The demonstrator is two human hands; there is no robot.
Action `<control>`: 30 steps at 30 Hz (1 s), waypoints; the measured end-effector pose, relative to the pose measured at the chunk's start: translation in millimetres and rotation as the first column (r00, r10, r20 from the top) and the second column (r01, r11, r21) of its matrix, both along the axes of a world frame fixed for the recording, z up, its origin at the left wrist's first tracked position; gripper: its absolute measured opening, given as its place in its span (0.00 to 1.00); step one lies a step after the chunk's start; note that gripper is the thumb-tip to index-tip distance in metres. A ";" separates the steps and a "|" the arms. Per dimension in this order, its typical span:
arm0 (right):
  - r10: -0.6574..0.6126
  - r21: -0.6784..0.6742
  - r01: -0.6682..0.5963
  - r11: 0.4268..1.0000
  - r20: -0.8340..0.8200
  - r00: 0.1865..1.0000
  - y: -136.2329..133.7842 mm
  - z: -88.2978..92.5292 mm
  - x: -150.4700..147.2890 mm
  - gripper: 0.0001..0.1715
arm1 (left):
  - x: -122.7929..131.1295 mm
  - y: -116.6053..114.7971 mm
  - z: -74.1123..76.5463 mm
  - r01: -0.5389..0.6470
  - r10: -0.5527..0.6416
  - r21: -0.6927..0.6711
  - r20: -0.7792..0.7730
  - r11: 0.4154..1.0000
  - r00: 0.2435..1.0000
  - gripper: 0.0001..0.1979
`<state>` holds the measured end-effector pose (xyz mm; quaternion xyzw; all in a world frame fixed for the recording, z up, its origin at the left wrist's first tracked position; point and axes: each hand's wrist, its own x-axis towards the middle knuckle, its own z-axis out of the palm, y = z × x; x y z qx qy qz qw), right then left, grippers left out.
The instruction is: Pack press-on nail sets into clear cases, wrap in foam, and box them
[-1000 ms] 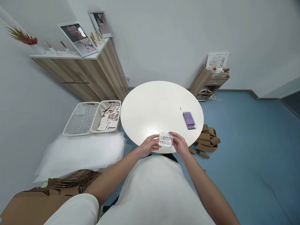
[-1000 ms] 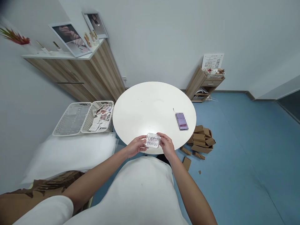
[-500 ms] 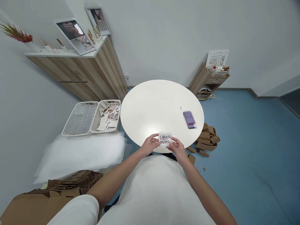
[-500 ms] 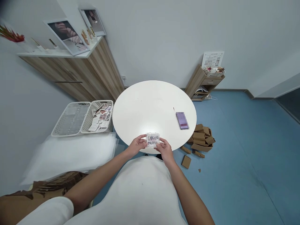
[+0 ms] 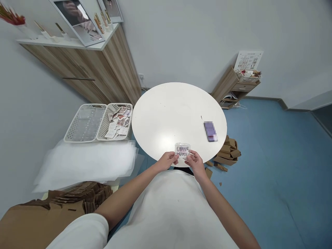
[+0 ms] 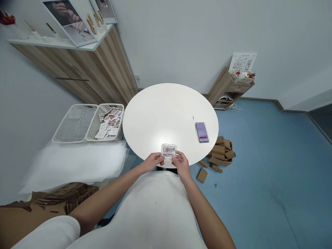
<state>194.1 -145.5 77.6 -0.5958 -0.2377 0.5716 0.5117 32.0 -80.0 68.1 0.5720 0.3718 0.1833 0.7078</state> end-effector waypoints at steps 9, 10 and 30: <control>0.116 -0.094 -0.106 0.990 0.112 0.987 12.8 -0.7 26.6 0.29 | 13.7 2.6 -0.9 0.064 -0.046 0.084 -0.201 0.994 0.978 0.22; 0.135 -0.099 -0.123 0.987 0.125 0.983 13.4 -0.7 31.5 0.29 | 16.7 3.2 -0.5 0.068 -0.051 0.079 -0.203 0.995 0.978 0.22; 0.207 -0.039 -0.205 0.978 0.058 0.977 33.2 -15.1 99.6 0.30 | 73.4 12.3 21.9 -0.197 0.274 0.292 -0.250 0.936 0.929 0.43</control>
